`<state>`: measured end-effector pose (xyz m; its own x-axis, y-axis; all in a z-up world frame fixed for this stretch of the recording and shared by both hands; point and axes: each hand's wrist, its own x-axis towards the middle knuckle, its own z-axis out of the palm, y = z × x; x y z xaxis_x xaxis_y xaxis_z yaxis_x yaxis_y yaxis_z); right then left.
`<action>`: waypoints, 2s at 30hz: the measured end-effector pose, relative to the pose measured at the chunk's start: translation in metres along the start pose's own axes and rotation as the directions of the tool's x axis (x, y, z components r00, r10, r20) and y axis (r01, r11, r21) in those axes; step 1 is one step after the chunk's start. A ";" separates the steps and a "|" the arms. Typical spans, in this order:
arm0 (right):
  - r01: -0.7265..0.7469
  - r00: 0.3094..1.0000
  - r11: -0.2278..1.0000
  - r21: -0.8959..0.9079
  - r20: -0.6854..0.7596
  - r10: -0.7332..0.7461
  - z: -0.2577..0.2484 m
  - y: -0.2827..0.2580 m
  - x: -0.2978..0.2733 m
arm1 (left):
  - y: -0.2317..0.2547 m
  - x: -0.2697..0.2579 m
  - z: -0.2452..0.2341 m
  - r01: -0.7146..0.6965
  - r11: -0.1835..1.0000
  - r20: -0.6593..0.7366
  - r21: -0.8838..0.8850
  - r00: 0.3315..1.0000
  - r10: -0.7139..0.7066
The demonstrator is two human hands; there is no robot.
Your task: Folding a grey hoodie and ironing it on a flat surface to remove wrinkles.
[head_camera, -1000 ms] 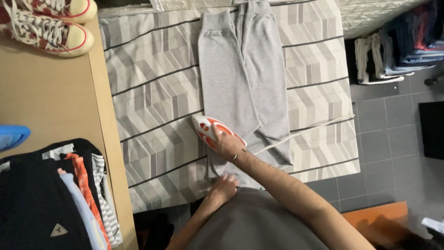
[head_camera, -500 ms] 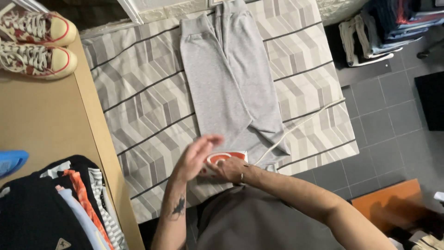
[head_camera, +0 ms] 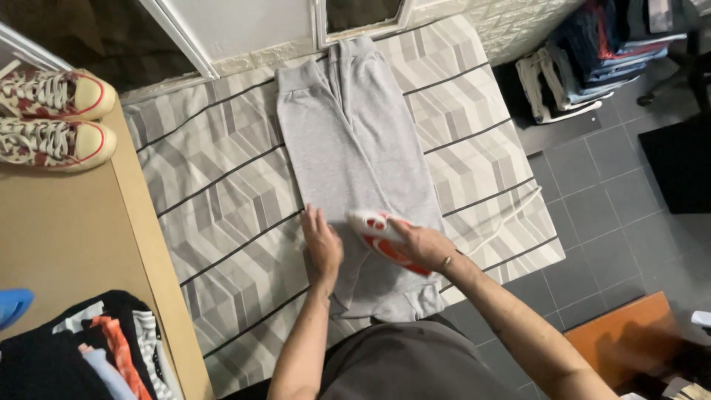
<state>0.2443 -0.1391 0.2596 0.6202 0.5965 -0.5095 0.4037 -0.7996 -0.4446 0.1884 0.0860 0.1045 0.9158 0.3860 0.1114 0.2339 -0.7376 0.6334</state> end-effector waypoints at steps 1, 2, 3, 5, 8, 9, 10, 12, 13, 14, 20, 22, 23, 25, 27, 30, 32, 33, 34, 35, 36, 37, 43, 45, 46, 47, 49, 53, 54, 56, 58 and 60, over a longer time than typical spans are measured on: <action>-0.067 0.993 0.998 0.008 -0.094 0.068 0.008 0.011 0.013 | -0.006 -0.007 0.020 -0.089 0.994 0.000 0.069 0.996 0.090; -0.132 0.973 0.991 0.021 -0.187 0.134 0.016 0.022 0.026 | -0.011 -0.013 0.041 -0.177 0.975 0.005 0.137 0.984 0.178; -0.132 0.973 0.991 0.017 -0.190 0.133 0.013 0.020 0.038 | -0.004 -0.021 0.040 -0.178 0.975 0.001 0.134 0.984 0.179; -0.242 0.952 0.970 0.022 -0.188 0.242 0.007 0.015 0.065 | 0.009 -0.034 0.039 -0.208 0.972 0.110 0.112 0.974 0.195; -0.307 0.936 0.948 0.089 -0.152 0.317 -0.010 -0.006 0.094 | 0.014 -0.046 0.031 -0.314 0.912 0.155 0.263 0.947 0.281; -0.308 0.936 0.947 0.090 -0.147 0.319 0.002 0.015 0.116 | 0.016 -0.045 0.031 -0.312 0.913 0.159 0.262 0.947 0.278; -0.333 0.922 0.939 0.080 -0.179 0.343 0.014 0.035 0.138 | 0.016 -0.044 0.031 -0.318 0.908 0.146 0.273 0.947 0.288; -0.344 0.915 0.937 0.064 -0.199 0.350 0.021 0.050 0.172 | 0.016 -0.043 0.025 -0.306 0.906 0.129 0.294 0.952 0.279; -0.356 0.909 0.931 0.078 -0.204 0.364 0.014 0.048 0.179 | 0.019 -0.041 0.023 -0.314 0.900 0.125 0.301 0.949 0.290; -0.367 0.902 0.926 0.093 -0.209 0.379 0.006 0.047 0.187 | 0.022 -0.039 0.020 -0.323 0.895 0.121 0.307 0.946 0.300; -0.385 0.880 0.917 0.107 -0.257 0.400 -0.064 0.004 0.225 | 0.007 -0.043 0.039 -0.305 0.904 0.106 0.301 0.952 0.287; -0.383 0.877 0.917 0.110 -0.267 0.398 -0.065 0.017 0.254 | 0.010 -0.043 0.038 -0.293 0.907 0.107 0.302 0.956 0.273; -0.381 0.870 0.917 0.114 -0.290 0.398 -0.066 0.023 0.269 | 0.011 -0.041 0.038 -0.289 0.908 0.100 0.302 0.957 0.272; -0.382 0.871 0.919 0.098 -0.294 0.394 -0.075 0.019 0.279 | 0.005 -0.043 0.047 -0.281 0.911 0.106 0.302 0.960 0.261; -0.383 0.871 0.920 0.080 -0.299 0.389 -0.081 0.013 0.283 | 0.002 -0.046 0.050 -0.273 0.914 0.110 0.301 0.962 0.251; -0.399 0.869 0.913 0.086 -0.283 0.406 -0.087 0.007 0.278 | 0.004 -0.043 0.049 -0.274 0.914 0.115 0.300 0.961 0.251; -0.377 0.881 0.922 0.090 -0.271 0.387 -0.081 0.006 0.269 | 0.006 -0.044 0.044 -0.277 0.913 0.106 0.299 0.961 0.256; -0.376 0.881 0.922 0.091 -0.273 0.386 -0.079 0.003 0.260 | 0.005 -0.043 0.044 -0.278 0.913 0.103 0.300 0.960 0.258; -0.363 0.892 0.929 0.078 -0.258 0.370 -0.078 -0.001 0.251 | 0.004 -0.043 0.045 -0.274 0.915 0.104 0.296 0.961 0.255; -0.355 0.902 0.933 0.064 -0.240 0.360 -0.075 -0.003 0.238 | 0.006 -0.046 0.045 -0.271 0.918 0.110 0.288 0.962 0.250; -0.360 0.900 0.931 0.064 -0.239 0.364 -0.071 -0.005 0.223 | 0.007 -0.045 0.041 -0.273 0.919 0.112 0.284 0.961 0.251; -0.346 0.911 0.935 0.076 -0.213 0.354 -0.068 -0.007 0.210 | 0.008 -0.043 0.039 -0.280 0.915 0.107 0.292 0.960 0.259; -0.235 0.952 0.971 0.040 -0.192 0.238 -0.029 0.019 0.137 | 0.003 -0.045 0.028 -0.351 0.918 0.122 0.184 0.935 0.333; -0.204 0.961 0.979 0.006 -0.187 0.201 -0.006 0.051 0.129 | -0.011 -0.053 0.030 -0.391 0.915 0.138 0.104 0.916 0.376; -0.153 0.967 0.988 -0.006 -0.205 0.149 0.004 0.069 0.126 | -0.019 -0.059 0.029 -0.432 0.900 0.201 0.058 0.888 0.414; -0.104 0.972 0.994 -0.014 -0.211 0.099 0.020 0.085 0.118 | -0.028 -0.073 0.025 -0.463 0.887 0.270 0.006 0.854 0.444; -0.084 0.978 0.996 -0.012 -0.193 0.080 0.021 0.092 0.097 | -0.040 -0.103 0.010 -0.459 0.888 0.350 0.005 0.833 0.428; -0.193 0.979 0.979 -0.059 -0.073 0.188 0.031 0.115 0.084 | -0.069 -0.146 -0.009 -0.402 0.914 0.516 -0.048 0.774 0.367; -0.186 0.981 0.981 -0.056 -0.057 0.183 0.036 0.113 0.079 | -0.070 -0.162 -0.017 -0.389 0.920 0.524 -0.043 0.776 0.352; -0.269 0.961 0.962 -0.042 -0.084 0.265 0.034 0.113 0.080 | -0.074 -0.173 -0.025 -0.364 0.928 0.487 -0.073 0.799 0.352; -0.272 0.960 0.959 -0.078 -0.091 0.265 0.013 0.075 0.070 | -0.082 -0.189 -0.020 -0.360 0.927 0.441 -0.108 0.818 0.369; -0.284 0.957 0.953 -0.107 -0.101 0.273 0.005 0.050 0.069 | -0.084 -0.196 -0.020 -0.364 0.920 0.399 -0.147 0.829 0.392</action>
<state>0.3034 -0.1375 0.1986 0.7717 0.3448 -0.5344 0.2805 -0.9387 -0.2006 -0.0173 0.0839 0.0448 0.9811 -0.1905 0.0346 -0.1663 -0.7378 0.6542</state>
